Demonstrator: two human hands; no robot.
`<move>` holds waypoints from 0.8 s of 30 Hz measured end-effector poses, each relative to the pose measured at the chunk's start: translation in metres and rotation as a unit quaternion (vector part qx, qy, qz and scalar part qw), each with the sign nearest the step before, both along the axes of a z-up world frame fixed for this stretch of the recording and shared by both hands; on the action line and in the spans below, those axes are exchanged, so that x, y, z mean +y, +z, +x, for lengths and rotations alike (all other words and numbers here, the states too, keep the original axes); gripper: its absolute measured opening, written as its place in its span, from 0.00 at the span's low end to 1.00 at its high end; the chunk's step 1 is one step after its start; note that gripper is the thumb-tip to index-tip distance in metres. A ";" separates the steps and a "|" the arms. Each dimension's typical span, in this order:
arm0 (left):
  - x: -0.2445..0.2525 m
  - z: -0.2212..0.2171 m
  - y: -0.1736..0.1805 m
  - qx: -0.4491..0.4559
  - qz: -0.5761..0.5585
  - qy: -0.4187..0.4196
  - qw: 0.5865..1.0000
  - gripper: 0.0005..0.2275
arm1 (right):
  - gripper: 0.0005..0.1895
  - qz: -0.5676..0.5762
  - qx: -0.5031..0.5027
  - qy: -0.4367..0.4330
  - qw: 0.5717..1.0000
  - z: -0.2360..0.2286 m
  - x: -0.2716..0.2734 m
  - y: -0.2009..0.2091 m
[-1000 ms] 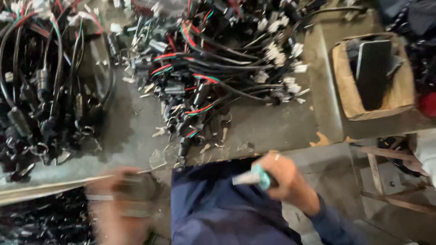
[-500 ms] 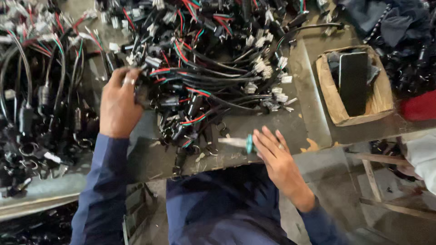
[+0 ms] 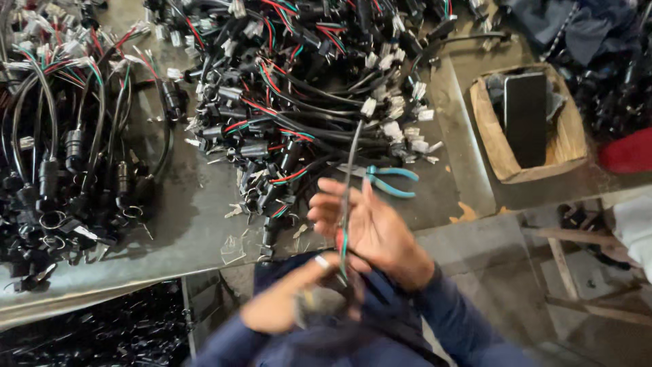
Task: The person repeatedly strips the outer insulation from black wires using pliers, exposing the inner red and green conductors. They handle each wire individually, cut the insulation, and place the stripped wires onto a growing pile on the metal workbench.
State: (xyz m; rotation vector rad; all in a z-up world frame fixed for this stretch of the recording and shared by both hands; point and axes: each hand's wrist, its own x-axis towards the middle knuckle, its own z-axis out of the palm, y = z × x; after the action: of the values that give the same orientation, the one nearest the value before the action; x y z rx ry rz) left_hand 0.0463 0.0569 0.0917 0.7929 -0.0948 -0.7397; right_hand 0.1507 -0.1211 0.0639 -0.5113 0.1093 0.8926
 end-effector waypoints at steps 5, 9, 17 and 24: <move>-0.048 -0.051 -0.071 -0.049 0.025 0.184 0.981 0.14 | 0.22 0.220 0.076 -0.059 0.971 0.039 -0.027 0.040; -0.059 -0.040 -0.084 -0.252 0.283 0.230 0.897 0.11 | 0.13 0.283 -0.046 -0.221 0.932 0.018 -0.030 0.075; -0.054 -0.018 -0.042 -0.367 0.394 0.216 0.814 0.16 | 0.20 0.139 -0.214 -0.110 0.961 -0.009 -0.035 0.060; -0.059 -0.013 -0.036 -0.463 0.355 0.248 0.773 0.12 | 0.22 0.023 -0.308 -0.225 0.924 -0.008 -0.068 0.047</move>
State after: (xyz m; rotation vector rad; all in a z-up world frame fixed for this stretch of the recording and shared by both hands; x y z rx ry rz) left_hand 0.0333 -0.0021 0.0557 1.7879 -0.4940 0.2302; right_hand 0.1428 -0.1890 0.1114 -0.6688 -0.3580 0.2556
